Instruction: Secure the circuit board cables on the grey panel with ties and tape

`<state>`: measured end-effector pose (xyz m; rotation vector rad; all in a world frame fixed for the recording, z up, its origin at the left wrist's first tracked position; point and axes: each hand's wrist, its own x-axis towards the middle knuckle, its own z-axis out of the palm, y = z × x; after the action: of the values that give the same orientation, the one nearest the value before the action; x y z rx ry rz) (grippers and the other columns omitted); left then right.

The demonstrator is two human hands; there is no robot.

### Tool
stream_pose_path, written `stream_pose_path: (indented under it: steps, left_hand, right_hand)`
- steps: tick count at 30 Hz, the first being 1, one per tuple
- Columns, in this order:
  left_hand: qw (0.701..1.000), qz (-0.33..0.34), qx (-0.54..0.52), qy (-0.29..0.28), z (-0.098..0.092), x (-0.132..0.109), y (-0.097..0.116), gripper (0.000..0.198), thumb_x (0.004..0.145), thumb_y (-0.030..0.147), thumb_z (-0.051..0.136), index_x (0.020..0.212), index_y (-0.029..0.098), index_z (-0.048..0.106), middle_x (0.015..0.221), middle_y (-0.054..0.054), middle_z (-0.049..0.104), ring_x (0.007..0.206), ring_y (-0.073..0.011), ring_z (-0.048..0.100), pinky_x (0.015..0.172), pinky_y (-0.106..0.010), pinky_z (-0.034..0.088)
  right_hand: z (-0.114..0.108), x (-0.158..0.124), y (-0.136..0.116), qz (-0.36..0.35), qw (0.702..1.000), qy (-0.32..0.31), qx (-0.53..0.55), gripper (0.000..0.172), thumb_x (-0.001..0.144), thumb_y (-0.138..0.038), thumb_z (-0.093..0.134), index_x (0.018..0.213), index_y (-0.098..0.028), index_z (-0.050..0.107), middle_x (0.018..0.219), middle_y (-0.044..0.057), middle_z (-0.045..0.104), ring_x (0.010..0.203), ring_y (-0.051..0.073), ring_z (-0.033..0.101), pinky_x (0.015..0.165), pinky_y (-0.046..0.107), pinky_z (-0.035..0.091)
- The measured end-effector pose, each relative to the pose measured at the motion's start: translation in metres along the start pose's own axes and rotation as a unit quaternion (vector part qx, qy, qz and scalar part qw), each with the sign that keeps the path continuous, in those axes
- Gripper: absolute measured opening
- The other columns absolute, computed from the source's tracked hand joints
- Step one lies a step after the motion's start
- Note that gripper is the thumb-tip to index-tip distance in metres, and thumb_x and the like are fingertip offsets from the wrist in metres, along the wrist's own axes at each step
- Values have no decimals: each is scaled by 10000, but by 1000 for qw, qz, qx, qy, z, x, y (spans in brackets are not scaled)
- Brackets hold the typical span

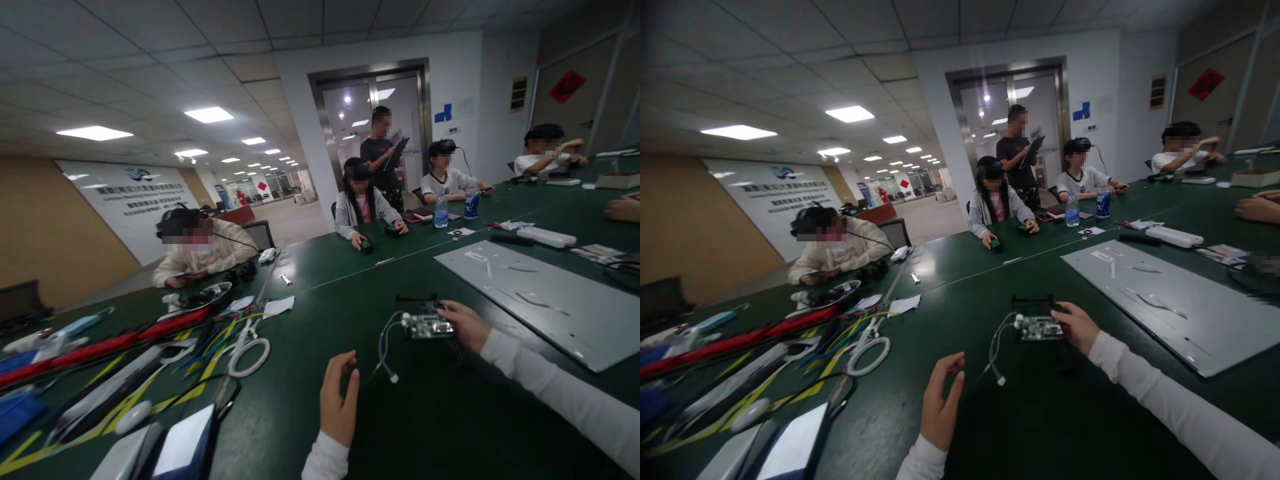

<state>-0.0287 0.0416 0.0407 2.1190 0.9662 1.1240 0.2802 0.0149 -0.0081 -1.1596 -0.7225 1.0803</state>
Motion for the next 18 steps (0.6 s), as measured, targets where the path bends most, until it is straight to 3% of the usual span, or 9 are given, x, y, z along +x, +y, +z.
stream_pose_path:
  steps: [3, 7, 13, 18]
  left_hand:
    - [1000, -13, 16, 14, -5, 2, -16, 302, 795, 310, 470, 1073, 193, 489, 1059, -69, 523, 1008, -212, 483, 858, -356, 381]
    - [998, -48, 35, -37, -5, -1, -36, 411, 796, 343, 474, 1165, 173, 410, 1156, -91, 481, 1086, -208, 436, 933, -386, 322]
    - [978, -62, 67, -186, -14, -4, -46, 608, 691, 409, 589, 1214, 168, 394, 1181, -110, 473, 1107, -247, 408, 952, -431, 291]
    - [969, -97, 23, -225, -33, 1, -45, 520, 681, 310, 617, 1161, 196, 453, 1070, -64, 563, 992, -200, 500, 895, -378, 360]
  right_hand:
    - [37, -5, 19, 4, 996, -47, -71, 430, 698, -357, 579, 1074, -219, 424, 767, 17, 611, 639, 159, 599, 560, 295, 496]
    - [61, -8, 35, -13, 980, -91, -179, 467, 720, -418, 524, 1120, -207, 405, 772, 20, 601, 602, 141, 580, 531, 276, 476]
    - [52, -1, 37, -76, 922, -117, -361, 431, 681, -445, 547, 991, -146, 545, 750, 45, 573, 630, 156, 537, 603, 298, 434]
    - [48, -3, 37, -124, 876, -113, -453, 373, 720, -434, 494, 979, -178, 576, 760, 39, 548, 652, 156, 505, 646, 299, 396]
